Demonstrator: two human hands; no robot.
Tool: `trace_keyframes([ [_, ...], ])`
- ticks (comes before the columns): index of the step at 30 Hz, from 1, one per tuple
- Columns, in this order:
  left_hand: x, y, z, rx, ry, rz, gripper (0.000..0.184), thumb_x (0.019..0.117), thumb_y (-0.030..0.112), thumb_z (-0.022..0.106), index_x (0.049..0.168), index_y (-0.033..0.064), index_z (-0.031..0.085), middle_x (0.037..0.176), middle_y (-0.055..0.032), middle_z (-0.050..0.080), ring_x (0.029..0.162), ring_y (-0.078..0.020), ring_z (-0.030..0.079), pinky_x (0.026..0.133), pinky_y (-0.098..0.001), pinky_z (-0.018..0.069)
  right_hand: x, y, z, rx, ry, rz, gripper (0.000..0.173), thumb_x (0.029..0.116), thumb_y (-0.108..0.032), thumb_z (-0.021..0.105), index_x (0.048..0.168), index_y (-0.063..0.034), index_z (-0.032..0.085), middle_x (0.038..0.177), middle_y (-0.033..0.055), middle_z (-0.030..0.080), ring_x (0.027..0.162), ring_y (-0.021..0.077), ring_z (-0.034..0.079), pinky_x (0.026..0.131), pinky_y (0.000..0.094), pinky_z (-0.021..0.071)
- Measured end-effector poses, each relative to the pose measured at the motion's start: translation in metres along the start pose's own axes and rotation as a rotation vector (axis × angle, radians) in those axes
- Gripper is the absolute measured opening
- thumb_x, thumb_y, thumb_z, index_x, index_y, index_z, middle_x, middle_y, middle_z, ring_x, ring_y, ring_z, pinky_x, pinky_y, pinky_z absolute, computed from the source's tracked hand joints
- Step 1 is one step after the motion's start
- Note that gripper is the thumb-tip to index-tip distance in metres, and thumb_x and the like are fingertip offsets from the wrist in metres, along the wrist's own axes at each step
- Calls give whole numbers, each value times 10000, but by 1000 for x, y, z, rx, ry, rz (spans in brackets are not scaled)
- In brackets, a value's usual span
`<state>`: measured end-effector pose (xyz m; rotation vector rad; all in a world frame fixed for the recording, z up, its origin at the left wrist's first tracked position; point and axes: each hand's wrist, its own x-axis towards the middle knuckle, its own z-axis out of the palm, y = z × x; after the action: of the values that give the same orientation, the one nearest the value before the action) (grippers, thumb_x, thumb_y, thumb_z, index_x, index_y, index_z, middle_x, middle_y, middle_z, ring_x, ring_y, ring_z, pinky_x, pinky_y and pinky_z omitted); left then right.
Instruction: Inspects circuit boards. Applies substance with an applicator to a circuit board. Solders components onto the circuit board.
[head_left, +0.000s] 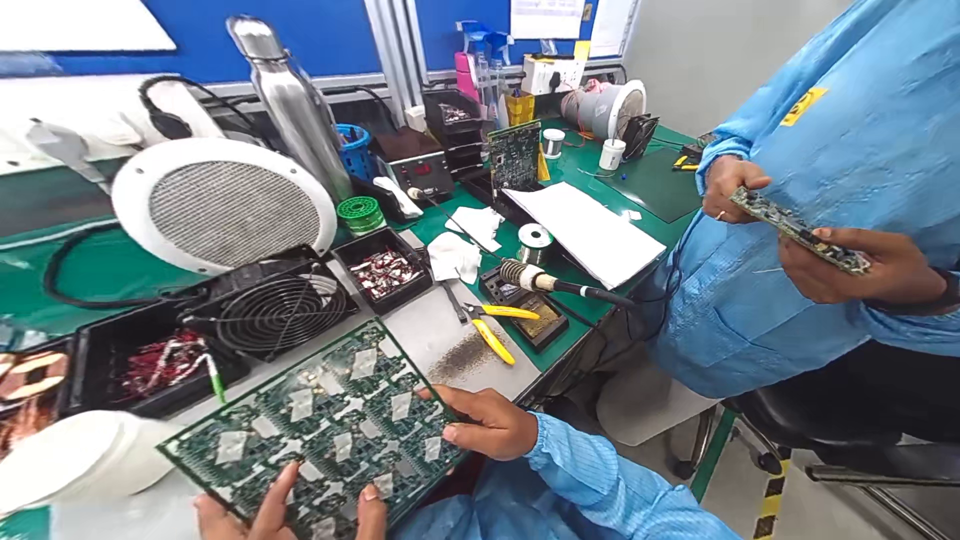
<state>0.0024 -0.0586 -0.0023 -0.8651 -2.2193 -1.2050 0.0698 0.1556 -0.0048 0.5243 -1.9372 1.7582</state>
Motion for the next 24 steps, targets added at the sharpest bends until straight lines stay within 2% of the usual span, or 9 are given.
trace_keyframes([
  [2, -2, 1, -1, 14, -4, -23, 690, 902, 358, 642, 1412, -55, 428, 1567, -486, 119, 1549, -428, 141, 1230, -391, 193, -1, -1, 0, -38, -3, 28, 483, 982, -12, 450, 1409, 214, 442, 1024, 247, 710, 861, 109, 698, 806, 269, 563],
  [5, -1, 2, 3, -12, 32, -53, 680, 902, 386, 657, 1429, 14, 444, 1605, -415, 164, 1563, -374, 168, 1236, -390, 218, -2, 4, 1, -58, -3, 62, 488, 1023, -73, 434, 1430, 194, 414, 1006, 180, 719, 864, 63, 697, 805, 263, 578],
  [8, -3, 1, 4, -47, 44, -71, 659, 915, 389, 671, 1441, 54, 458, 1623, -367, 200, 1564, -361, 192, 1252, -418, 224, -6, 7, 2, -22, -4, 90, 509, 1052, -131, 433, 1450, 184, 384, 1101, 126, 723, 950, 7, 690, 864, 241, 578],
  [10, -4, 0, 4, -70, 47, -89, 656, 911, 379, 678, 1445, 64, 465, 1621, -365, 206, 1560, -364, 205, 1249, -427, 242, -7, 8, 2, 9, -9, 96, 521, 1067, -154, 438, 1462, 178, 364, 1179, 99, 714, 1019, -5, 682, 912, 239, 579],
  [17, -5, -2, 3, -80, 28, -114, 734, 854, 417, 704, 1462, 91, 453, 1606, -388, 213, 1541, -395, 238, 1228, -449, 279, -7, 10, 0, 67, -27, 100, 510, 1089, -190, 439, 1502, 95, 347, 1298, 0, 672, 1114, -13, 656, 963, 233, 572],
  [22, -6, -1, 2, -72, 13, -123, 735, 833, 385, 715, 1462, 113, 449, 1606, -389, 209, 1527, -397, 260, 1204, -439, 304, -8, 10, 0, 91, -22, 128, 509, 1089, -203, 451, 1505, 70, 342, 1281, -30, 675, 1088, -12, 670, 906, 223, 599],
  [24, -5, 0, 2, -77, 19, -136, 724, 829, 373, 717, 1453, 113, 459, 1608, -385, 207, 1523, -393, 267, 1195, -437, 314, -8, 10, -1, 84, -25, 128, 500, 1090, -195, 444, 1507, 63, 345, 1287, -30, 675, 1103, -12, 665, 921, 221, 592],
])
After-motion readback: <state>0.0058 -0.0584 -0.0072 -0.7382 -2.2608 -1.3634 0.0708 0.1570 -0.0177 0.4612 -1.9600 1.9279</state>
